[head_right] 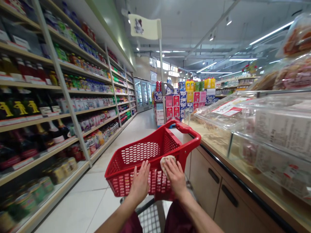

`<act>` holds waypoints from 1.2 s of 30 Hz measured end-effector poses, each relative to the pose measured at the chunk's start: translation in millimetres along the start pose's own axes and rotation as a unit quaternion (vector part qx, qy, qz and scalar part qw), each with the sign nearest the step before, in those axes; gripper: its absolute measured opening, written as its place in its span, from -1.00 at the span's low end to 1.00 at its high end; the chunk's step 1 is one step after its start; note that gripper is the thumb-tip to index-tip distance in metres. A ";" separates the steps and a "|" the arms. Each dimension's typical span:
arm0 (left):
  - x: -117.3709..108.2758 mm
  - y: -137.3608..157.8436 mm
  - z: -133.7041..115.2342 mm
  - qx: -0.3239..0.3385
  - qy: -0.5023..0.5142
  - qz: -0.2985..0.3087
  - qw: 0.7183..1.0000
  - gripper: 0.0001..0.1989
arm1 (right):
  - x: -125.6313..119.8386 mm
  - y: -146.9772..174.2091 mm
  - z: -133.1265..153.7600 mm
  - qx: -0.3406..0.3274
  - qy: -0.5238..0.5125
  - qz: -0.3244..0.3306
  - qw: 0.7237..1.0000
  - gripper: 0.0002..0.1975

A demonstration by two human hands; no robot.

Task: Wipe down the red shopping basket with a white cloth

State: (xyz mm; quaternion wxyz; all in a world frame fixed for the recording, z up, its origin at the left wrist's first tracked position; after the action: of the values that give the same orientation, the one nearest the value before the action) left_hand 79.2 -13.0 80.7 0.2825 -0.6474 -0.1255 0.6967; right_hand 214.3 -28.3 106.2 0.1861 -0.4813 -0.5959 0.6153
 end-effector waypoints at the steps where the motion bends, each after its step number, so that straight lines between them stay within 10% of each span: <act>1: -0.8 -2.7 -3.8 0.004 0.004 0.001 1.000 -0.29 | -3.0 -3.4 -9.1 0.020 0.007 -0.010 1.000 -0.64; 16: 2.2 -17.8 -34.2 0.039 0.032 -0.034 0.998 -0.25 | -36.9 -10.0 -50.2 0.017 0.024 -0.030 0.999 -0.66; 25: 4.3 -22.7 -31.1 0.013 0.022 -0.061 0.998 -0.29 | -15.2 -55.7 -29.8 -0.043 0.037 -0.018 0.998 -0.71; 28: 5.3 -22.8 -31.3 0.016 0.016 -0.057 0.998 -0.28 | -19.7 -62.5 -64.1 -0.058 0.065 0.012 0.996 -0.71; 32: 1.1 -22.5 -33.3 0.007 0.031 -0.046 0.998 -0.30 | -51.3 -60.5 -143.8 0.091 0.174 0.022 0.980 -0.64; 36: -1.6 -23.0 -34.1 -0.012 0.061 -0.023 0.998 -0.33 | -45.9 -57.2 -122.4 0.082 0.165 0.021 0.983 -0.64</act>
State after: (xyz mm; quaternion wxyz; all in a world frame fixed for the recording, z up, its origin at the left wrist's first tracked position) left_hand 117.7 -1.8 90.1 0.2976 -0.6890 -0.1312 0.6476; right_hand 315.7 15.3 196.7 0.3082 -0.5717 -0.4945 0.5776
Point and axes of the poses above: each hand's wrist, its own y-axis away from the middle knuckle, its own x-axis out of the palm, z = x × y, the point moved 10 cm from there along -y, towards the middle knuckle, and after that the axes turned 8 degrees about -z, right-handed, at the moved point
